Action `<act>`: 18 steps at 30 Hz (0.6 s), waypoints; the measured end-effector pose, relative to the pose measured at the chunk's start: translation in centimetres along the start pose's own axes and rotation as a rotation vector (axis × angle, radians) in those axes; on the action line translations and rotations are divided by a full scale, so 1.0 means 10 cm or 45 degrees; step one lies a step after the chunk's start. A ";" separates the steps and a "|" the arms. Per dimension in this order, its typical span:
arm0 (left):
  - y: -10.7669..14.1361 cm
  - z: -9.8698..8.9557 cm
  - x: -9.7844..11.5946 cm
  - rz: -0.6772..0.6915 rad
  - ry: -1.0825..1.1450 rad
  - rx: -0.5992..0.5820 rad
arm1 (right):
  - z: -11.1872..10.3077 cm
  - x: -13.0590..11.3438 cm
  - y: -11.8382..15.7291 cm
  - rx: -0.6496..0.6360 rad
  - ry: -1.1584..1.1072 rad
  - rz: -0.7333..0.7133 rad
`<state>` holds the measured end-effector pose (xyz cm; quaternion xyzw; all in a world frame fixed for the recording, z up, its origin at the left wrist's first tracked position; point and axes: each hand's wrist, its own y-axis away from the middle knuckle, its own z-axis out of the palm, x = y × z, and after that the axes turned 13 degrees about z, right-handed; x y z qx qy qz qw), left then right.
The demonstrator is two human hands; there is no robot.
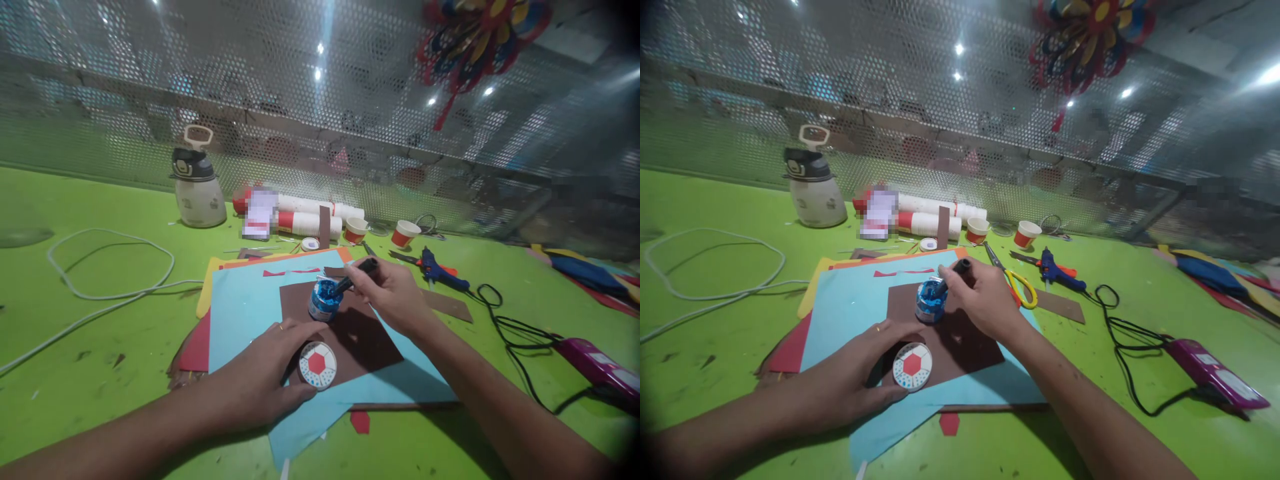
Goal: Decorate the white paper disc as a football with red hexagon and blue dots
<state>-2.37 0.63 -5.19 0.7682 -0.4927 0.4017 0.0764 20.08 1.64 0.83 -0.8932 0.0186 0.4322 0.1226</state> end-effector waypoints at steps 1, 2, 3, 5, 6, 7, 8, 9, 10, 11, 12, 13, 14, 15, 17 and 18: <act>0.00 0.00 0.00 0.000 0.001 -0.006 | 0.00 0.00 0.00 0.041 -0.037 0.004; 0.00 -0.01 0.01 -0.004 -0.001 -0.012 | 0.00 0.00 0.00 0.080 -0.092 0.020; -0.01 -0.01 0.01 -0.011 -0.003 -0.017 | -0.01 0.01 -0.01 0.117 -0.158 0.048; -0.01 -0.01 0.01 -0.028 -0.010 -0.022 | -0.03 0.05 -0.03 0.170 -0.284 0.124; -0.01 -0.01 0.01 -0.036 -0.011 -0.025 | -0.04 0.08 -0.04 0.180 -0.330 0.162; -0.01 -0.01 0.01 -0.043 -0.013 -0.029 | -0.05 0.10 -0.05 0.181 -0.363 0.193; 0.00 -0.01 0.01 -0.047 -0.012 -0.035 | -0.06 0.13 -0.06 0.182 -0.389 0.211; 0.00 -0.01 0.01 -0.051 -0.013 -0.041 | -0.06 0.15 -0.06 0.184 -0.412 0.222; 0.00 -0.02 0.01 -0.055 -0.013 -0.049 | -0.06 0.17 -0.06 0.186 -0.438 0.232; 0.00 -0.02 0.01 -0.059 -0.012 -0.056 | -0.06 0.19 -0.07 0.188 -0.461 0.239; 0.00 -0.02 0.01 -0.065 -0.011 -0.063 | -0.06 0.20 -0.07 0.184 -0.476 0.245; 0.00 -0.02 0.01 -0.069 -0.009 -0.068 | -0.06 0.20 -0.07 0.179 -0.485 0.249; 0.00 -0.02 0.02 -0.071 -0.007 -0.069 | -0.05 0.21 -0.07 0.169 -0.486 0.251; 0.00 -0.02 0.02 -0.073 -0.007 -0.066 | -0.05 0.22 -0.07 0.158 -0.481 0.250; 0.00 -0.02 0.01 -0.073 -0.003 -0.052 | -0.05 0.23 -0.07 0.132 -0.462 0.240; 0.00 -0.01 0.01 -0.066 0.000 -0.047 | -0.06 0.24 -0.07 0.110 -0.445 0.234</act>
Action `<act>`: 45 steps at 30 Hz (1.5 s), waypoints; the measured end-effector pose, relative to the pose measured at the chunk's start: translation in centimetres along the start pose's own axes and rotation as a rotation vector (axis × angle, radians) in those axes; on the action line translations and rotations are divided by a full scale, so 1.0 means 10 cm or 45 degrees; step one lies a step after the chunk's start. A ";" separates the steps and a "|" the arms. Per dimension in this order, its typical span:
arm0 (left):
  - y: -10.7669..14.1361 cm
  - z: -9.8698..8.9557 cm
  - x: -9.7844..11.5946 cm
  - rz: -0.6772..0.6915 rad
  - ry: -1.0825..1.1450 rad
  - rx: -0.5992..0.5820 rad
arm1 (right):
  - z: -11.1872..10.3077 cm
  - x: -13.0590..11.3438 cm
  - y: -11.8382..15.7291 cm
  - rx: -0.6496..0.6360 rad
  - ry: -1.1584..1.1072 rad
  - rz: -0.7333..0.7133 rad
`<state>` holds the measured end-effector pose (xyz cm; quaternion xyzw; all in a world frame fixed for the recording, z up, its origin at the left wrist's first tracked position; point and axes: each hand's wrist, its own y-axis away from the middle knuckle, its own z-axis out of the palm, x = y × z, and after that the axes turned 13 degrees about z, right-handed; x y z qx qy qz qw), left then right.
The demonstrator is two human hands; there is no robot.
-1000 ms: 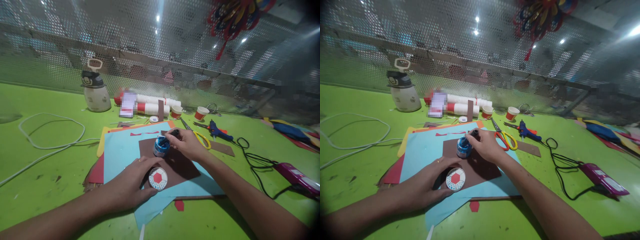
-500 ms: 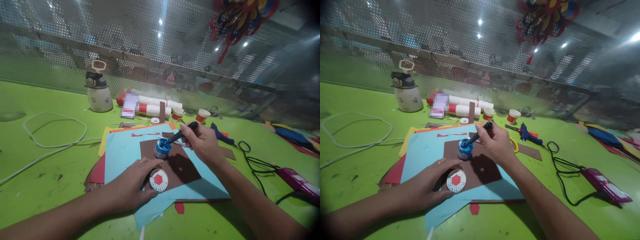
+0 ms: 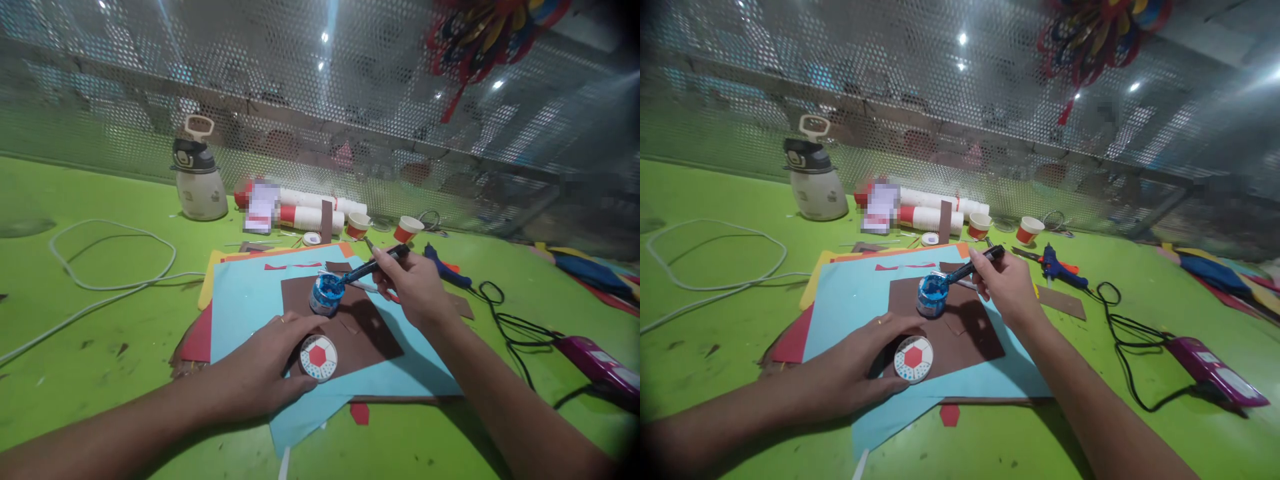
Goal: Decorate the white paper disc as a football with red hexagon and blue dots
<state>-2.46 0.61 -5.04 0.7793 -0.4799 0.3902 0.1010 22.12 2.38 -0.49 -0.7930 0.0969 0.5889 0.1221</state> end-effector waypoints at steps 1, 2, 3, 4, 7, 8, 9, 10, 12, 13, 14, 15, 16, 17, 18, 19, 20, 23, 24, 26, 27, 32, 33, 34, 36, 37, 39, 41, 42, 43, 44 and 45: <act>0.00 0.00 0.00 0.009 0.001 0.003 | -0.01 0.00 0.00 -0.030 0.025 -0.003; 0.00 0.01 -0.01 0.018 0.001 0.005 | -0.03 -0.01 0.00 -0.067 0.055 -0.004; 0.00 0.01 -0.01 0.026 0.000 0.007 | -0.06 -0.03 0.01 -0.107 0.087 -0.007; 0.00 0.01 -0.01 0.030 -0.003 0.006 | -0.09 -0.05 0.01 -0.141 0.115 -0.012; -0.01 0.01 -0.02 0.032 -0.007 0.007 | -0.19 -0.14 0.03 -0.251 0.192 -0.048; -0.01 0.01 -0.02 0.035 -0.005 0.008 | -0.22 -0.17 0.03 -0.287 0.224 -0.072; -0.02 0.01 -0.02 0.038 -0.001 0.008 | -0.25 -0.19 0.04 -0.320 0.261 -0.098; -0.02 0.01 -0.02 0.042 0.003 0.008 | -0.28 -0.21 0.04 -0.351 0.302 -0.123; -0.01 0.01 -0.02 0.047 0.010 0.007 | -0.32 -0.25 0.04 -0.390 0.376 -0.160; -0.01 0.01 -0.02 0.049 0.014 0.010 | -0.33 -0.26 0.05 -0.406 0.406 -0.169; 0.00 0.01 -0.02 0.053 0.018 0.016 | -0.34 -0.27 0.05 -0.420 0.429 -0.174; 0.00 0.01 -0.02 0.059 0.025 0.021 | -0.36 -0.29 0.05 -0.432 0.449 -0.177; 0.00 0.01 -0.02 0.063 0.030 0.025 | -0.37 -0.30 0.06 -0.439 0.467 -0.178; 0.00 0.00 -0.02 0.065 0.033 0.026 | -0.37 -0.31 0.06 -0.442 0.478 -0.179; 0.00 0.00 -0.02 0.065 0.034 0.022 | -0.38 -0.32 0.06 -0.440 0.483 -0.181; 0.00 0.00 -0.02 0.064 0.033 0.016 | -0.38 -0.32 0.07 -0.435 0.483 -0.183; 0.00 -0.01 -0.02 0.058 0.030 0.010 | -0.38 -0.32 0.07 -0.422 0.479 -0.187; 0.00 -0.01 -0.02 0.048 0.032 0.009 | -0.36 -0.30 0.06 -0.367 0.461 -0.217; 0.00 -0.01 -0.02 0.049 0.034 0.011 | -0.35 -0.29 0.06 -0.369 0.459 -0.220; 0.00 0.00 -0.03 0.051 0.029 0.018 | -0.33 -0.27 0.07 -0.402 0.475 -0.214; 0.00 0.00 -0.03 0.050 0.024 0.017 | -0.32 -0.27 0.08 -0.419 0.497 -0.209; 0.00 0.02 -0.06 0.074 0.015 0.033 | -0.35 -0.34 0.15 -0.444 0.615 -0.242; 0.00 0.02 -0.07 0.080 0.017 0.036 | -0.37 -0.36 0.16 -0.448 0.604 -0.252; 0.00 0.02 -0.07 0.082 0.018 0.033 | -0.39 -0.38 0.16 -0.446 0.589 -0.257; 0.00 0.01 -0.06 0.076 0.017 0.022 | -0.42 -0.39 0.17 -0.438 0.566 -0.253; -0.01 0.01 -0.05 0.071 0.014 0.018 | -0.43 -0.39 0.16 -0.433 0.561 -0.244; -0.01 0.00 -0.03 0.057 0.011 0.007 | -0.42 -0.37 0.16 -0.416 0.559 -0.232; -0.01 0.00 -0.02 0.052 0.015 0.011 | -0.40 -0.35 0.15 -0.403 0.562 -0.237; -0.01 0.00 -0.02 0.053 0.017 0.016 | -0.39 -0.35 0.15 -0.403 0.573 -0.249; -0.01 0.00 -0.01 0.055 0.019 0.022 | -0.39 -0.34 0.14 -0.413 0.594 -0.268; -0.01 0.00 -0.01 0.054 0.021 0.025 | -0.39 -0.34 0.14 -0.434 0.622 -0.290; -0.01 0.00 -0.01 0.052 0.024 0.023 | -0.39 -0.34 0.14 -0.459 0.650 -0.313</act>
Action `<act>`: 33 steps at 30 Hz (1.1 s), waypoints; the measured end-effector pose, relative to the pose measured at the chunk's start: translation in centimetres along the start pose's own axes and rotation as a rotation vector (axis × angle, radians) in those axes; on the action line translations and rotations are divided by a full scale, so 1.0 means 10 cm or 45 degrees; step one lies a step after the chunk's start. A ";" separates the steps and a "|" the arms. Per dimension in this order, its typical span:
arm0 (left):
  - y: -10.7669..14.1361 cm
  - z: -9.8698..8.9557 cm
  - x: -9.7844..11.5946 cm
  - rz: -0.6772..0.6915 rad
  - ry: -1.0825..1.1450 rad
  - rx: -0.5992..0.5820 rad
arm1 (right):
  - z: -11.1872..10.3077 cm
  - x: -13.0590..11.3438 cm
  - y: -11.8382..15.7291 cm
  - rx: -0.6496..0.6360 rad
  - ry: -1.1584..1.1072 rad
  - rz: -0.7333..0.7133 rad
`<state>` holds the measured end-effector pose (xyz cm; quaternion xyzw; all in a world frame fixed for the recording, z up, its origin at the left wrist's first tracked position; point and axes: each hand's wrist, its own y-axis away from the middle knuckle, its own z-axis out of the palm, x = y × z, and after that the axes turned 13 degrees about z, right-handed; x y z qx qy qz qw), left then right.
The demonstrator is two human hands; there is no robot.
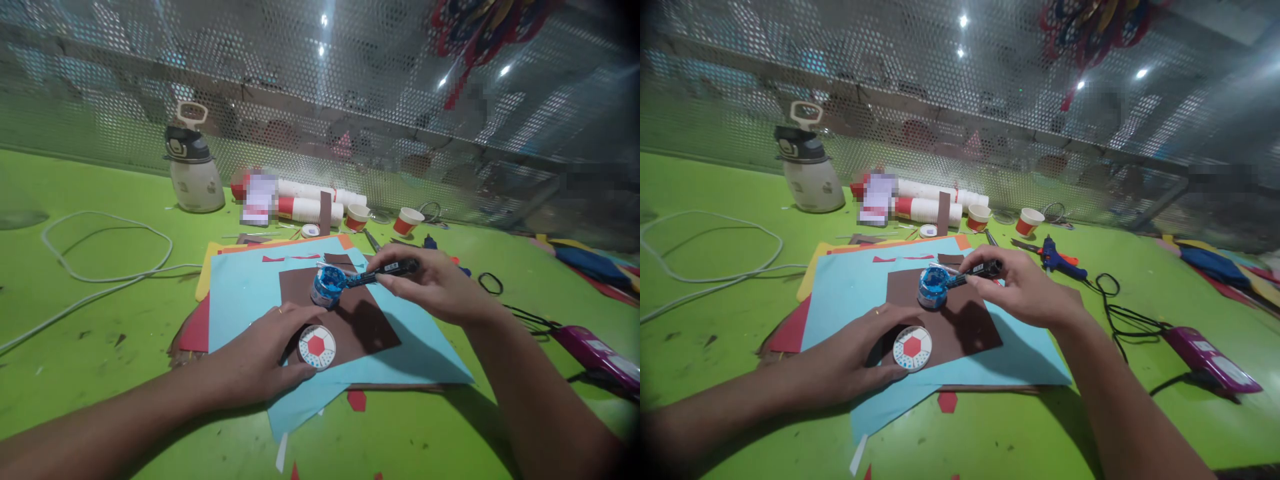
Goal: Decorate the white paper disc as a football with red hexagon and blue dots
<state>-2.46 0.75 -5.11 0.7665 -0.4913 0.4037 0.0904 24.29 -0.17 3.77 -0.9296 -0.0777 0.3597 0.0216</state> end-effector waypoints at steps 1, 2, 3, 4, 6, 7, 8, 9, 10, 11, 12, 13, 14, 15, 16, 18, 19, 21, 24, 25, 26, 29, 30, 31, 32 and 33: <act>0.00 0.00 0.00 -0.001 0.003 -0.006 | -0.01 0.00 0.01 -0.022 0.025 -0.019; 0.00 0.00 0.00 -0.002 0.006 -0.012 | -0.02 0.01 0.01 -0.034 0.040 -0.028; 0.00 0.00 0.00 -0.002 0.008 -0.018 | -0.03 0.01 0.02 -0.038 0.045 -0.023; 0.01 0.00 -0.01 -0.001 0.010 -0.025 | -0.04 0.02 0.03 -0.034 0.040 -0.009; 0.01 0.00 -0.01 0.000 0.007 -0.030 | -0.06 0.03 0.04 -0.007 0.005 0.023; 0.01 0.00 -0.02 -0.003 0.005 -0.031 | -0.05 0.03 0.04 0.003 -0.024 0.039; 0.01 0.00 -0.02 -0.005 0.006 -0.031 | -0.05 0.04 0.04 0.013 -0.061 0.052; 0.02 0.00 -0.02 -0.005 0.006 -0.029 | -0.04 0.04 0.03 0.024 -0.102 0.064; 0.01 0.01 -0.02 -0.005 0.008 -0.027 | -0.02 0.05 0.02 0.043 -0.142 0.074; 0.01 0.01 -0.02 -0.004 0.008 -0.023 | 0.00 0.05 0.00 0.073 -0.181 0.079; 0.01 0.01 -0.01 -0.002 0.008 -0.023 | 0.02 0.06 -0.01 0.113 -0.224 0.079; 0.00 0.00 -0.01 -0.001 0.006 -0.025 | 0.05 0.07 -0.02 0.154 -0.275 0.080; 0.00 0.00 -0.01 -0.002 0.004 -0.026 | 0.08 0.08 -0.04 0.192 -0.333 0.089; 0.00 0.00 0.00 -0.004 0.004 -0.028 | 0.11 0.09 -0.05 0.219 -0.390 0.109; 0.00 0.00 0.00 -0.008 0.004 -0.029 | 0.14 0.10 -0.05 0.235 -0.435 0.139; 0.00 -0.01 0.00 -0.010 0.004 -0.027 | 0.17 0.12 -0.06 0.248 -0.467 0.201; 0.00 -0.01 -0.01 -0.004 0.003 -0.025 | 0.18 0.13 -0.06 0.250 -0.452 0.215; 0.00 -0.01 -0.02 0.017 -0.003 -0.025 | 0.16 0.14 -0.04 0.248 -0.385 0.195; 0.00 0.00 -0.03 0.026 -0.006 -0.026 | 0.10 0.14 -0.01 0.252 -0.301 0.131; 0.00 0.00 -0.03 0.021 -0.004 -0.024 | 0.08 0.14 0.00 0.261 -0.292 0.123; 0.00 0.00 -0.02 0.016 0.000 -0.024 | 0.06 0.14 0.00 0.272 -0.291 0.121; -0.01 -0.01 0.00 0.000 0.005 -0.032 | 0.03 0.16 0.00 0.284 -0.309 0.116; -0.01 -0.02 0.01 -0.009 0.009 -0.035 | 0.03 0.17 0.00 0.293 -0.323 0.111; -0.01 -0.02 0.01 -0.017 0.015 -0.035 | 0.03 0.18 -0.01 0.301 -0.337 0.107; -0.01 -0.02 0.02 -0.022 0.021 -0.033 | 0.04 0.19 -0.01 0.304 -0.352 0.101; -0.01 -0.02 0.02 -0.028 0.024 -0.026 | 0.05 0.20 -0.01 0.303 -0.366 0.100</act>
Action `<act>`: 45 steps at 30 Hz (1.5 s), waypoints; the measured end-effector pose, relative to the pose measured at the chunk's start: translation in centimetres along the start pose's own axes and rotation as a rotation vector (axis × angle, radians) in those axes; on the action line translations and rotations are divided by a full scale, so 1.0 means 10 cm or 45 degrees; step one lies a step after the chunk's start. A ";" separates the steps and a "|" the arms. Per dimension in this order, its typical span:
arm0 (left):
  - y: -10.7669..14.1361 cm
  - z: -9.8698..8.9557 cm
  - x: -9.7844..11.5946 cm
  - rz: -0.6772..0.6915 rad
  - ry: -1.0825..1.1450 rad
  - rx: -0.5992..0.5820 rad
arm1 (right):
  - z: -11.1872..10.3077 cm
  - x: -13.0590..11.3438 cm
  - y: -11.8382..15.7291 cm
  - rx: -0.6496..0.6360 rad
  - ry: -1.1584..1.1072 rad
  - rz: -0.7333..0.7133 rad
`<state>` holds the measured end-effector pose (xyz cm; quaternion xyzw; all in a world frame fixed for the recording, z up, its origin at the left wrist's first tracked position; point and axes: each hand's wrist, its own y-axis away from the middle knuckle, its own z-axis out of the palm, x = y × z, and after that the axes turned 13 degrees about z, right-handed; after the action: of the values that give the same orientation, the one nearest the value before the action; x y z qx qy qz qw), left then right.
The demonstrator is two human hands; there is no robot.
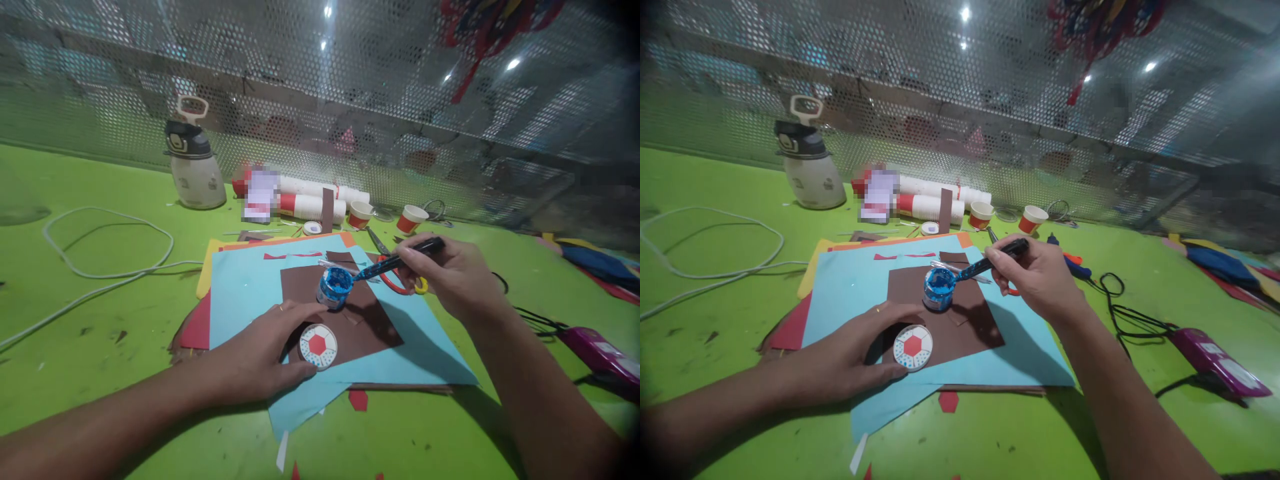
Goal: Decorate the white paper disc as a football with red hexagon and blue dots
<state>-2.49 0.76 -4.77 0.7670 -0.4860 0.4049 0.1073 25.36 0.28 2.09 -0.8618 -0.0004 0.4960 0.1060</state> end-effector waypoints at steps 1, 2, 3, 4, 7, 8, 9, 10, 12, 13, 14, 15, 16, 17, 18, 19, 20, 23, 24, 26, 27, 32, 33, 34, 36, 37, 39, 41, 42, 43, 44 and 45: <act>0.00 0.00 0.00 -0.007 -0.001 0.005 | 0.02 0.01 0.00 -0.003 -0.014 0.005; 0.00 0.01 0.00 -0.012 -0.005 0.009 | 0.05 0.01 0.01 -0.010 -0.025 0.015; 0.00 0.01 0.00 -0.014 -0.012 0.009 | 0.09 0.01 0.02 -0.018 -0.041 0.032; 0.00 0.02 -0.01 -0.013 -0.021 0.012 | 0.13 0.00 0.04 -0.018 -0.053 0.052; 0.00 0.04 -0.03 0.017 -0.039 0.036 | 0.30 -0.02 0.10 0.071 -0.069 0.072; 0.00 0.04 -0.04 0.029 -0.044 0.046 | 0.36 -0.02 0.12 0.120 -0.071 0.071; 0.00 0.04 -0.05 0.037 -0.046 0.049 | 0.41 -0.02 0.14 0.173 -0.076 0.070; 0.00 0.05 -0.05 0.042 -0.047 0.050 | 0.45 -0.02 0.16 0.218 -0.082 0.077; 0.00 0.05 -0.06 0.042 -0.046 0.043 | 0.51 -0.02 0.18 0.291 -0.078 0.113; 0.00 0.05 -0.07 0.039 -0.040 0.042 | 0.52 -0.02 0.19 0.326 -0.057 0.126; 0.01 0.05 -0.07 0.038 -0.029 0.044 | 0.53 -0.02 0.20 0.368 -0.033 0.129; 0.01 0.05 -0.07 0.037 -0.009 0.048 | 0.53 -0.02 0.20 0.409 -0.006 0.121; 0.02 0.05 -0.06 0.032 0.019 0.054 | 0.53 -0.02 0.20 0.440 0.019 0.108; 0.02 0.04 -0.05 0.019 0.053 0.063 | 0.53 -0.02 0.20 0.461 0.034 0.092; 0.03 0.03 -0.04 -0.003 0.091 0.079 | 0.53 -0.03 0.20 0.473 0.039 0.079; 0.03 0.01 -0.03 -0.030 0.133 0.098 | 0.53 -0.03 0.20 0.478 0.036 0.069; 0.02 -0.02 -0.01 -0.062 0.175 0.134 | 0.54 -0.03 0.19 0.480 0.031 0.062; -0.06 -0.17 0.01 -0.122 0.261 0.316 | 0.56 -0.01 0.17 0.498 0.015 0.059; -0.11 -0.23 0.00 -0.120 0.256 0.363 | 0.57 0.00 0.17 0.493 0.004 0.059; -0.25 -0.30 -0.05 -0.100 0.183 0.356 | 0.59 0.01 0.15 0.470 -0.047 0.064; -0.33 -0.32 -0.09 -0.085 0.152 0.302 | 0.60 0.01 0.15 0.456 -0.077 0.066; -0.67 -0.16 -0.31 0.025 0.217 0.188 | 0.62 -0.01 0.13 0.482 -0.125 0.058; -0.71 -0.11 -0.35 0.033 0.216 0.198 | 0.63 -0.01 0.12 0.486 -0.125 0.061; -0.74 -0.07 -0.38 0.039 0.205 0.210 | 0.63 -0.02 0.12 0.481 -0.127 0.066; -0.77 -0.03 -0.42 0.060 0.179 0.233 | 0.64 -0.03 0.12 0.458 -0.135 0.085; -0.77 -0.02 -0.43 0.069 0.164 0.243 | 0.64 -0.04 0.11 0.448 -0.134 0.092; -0.76 -0.01 -0.44 0.082 0.138 0.260 | 0.64 -0.04 0.12 0.438 -0.117 0.082; -0.74 -0.01 -0.43 0.083 0.118 0.274 | 0.63 -0.05 0.13 0.445 -0.086 0.042; -0.73 0.00 -0.43 0.082 0.106 0.283 | 0.62 -0.06 0.14 0.454 -0.073 0.018; -0.72 0.00 -0.42 0.083 0.091 0.293 | 0.61 -0.06 0.15 0.467 -0.064 -0.002; -0.71 0.01 -0.41 0.088 0.074 0.304 | 0.60 -0.07 0.16 0.481 -0.056 -0.014; -0.71 0.01 -0.40 0.098 0.056 0.315 | 0.59 -0.08 0.18 0.496 -0.044 -0.019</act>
<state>2.65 6.89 -6.12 0.7463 -0.4589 0.4821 0.0069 19.70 -0.44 -0.46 -0.8165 0.0872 0.5005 0.2744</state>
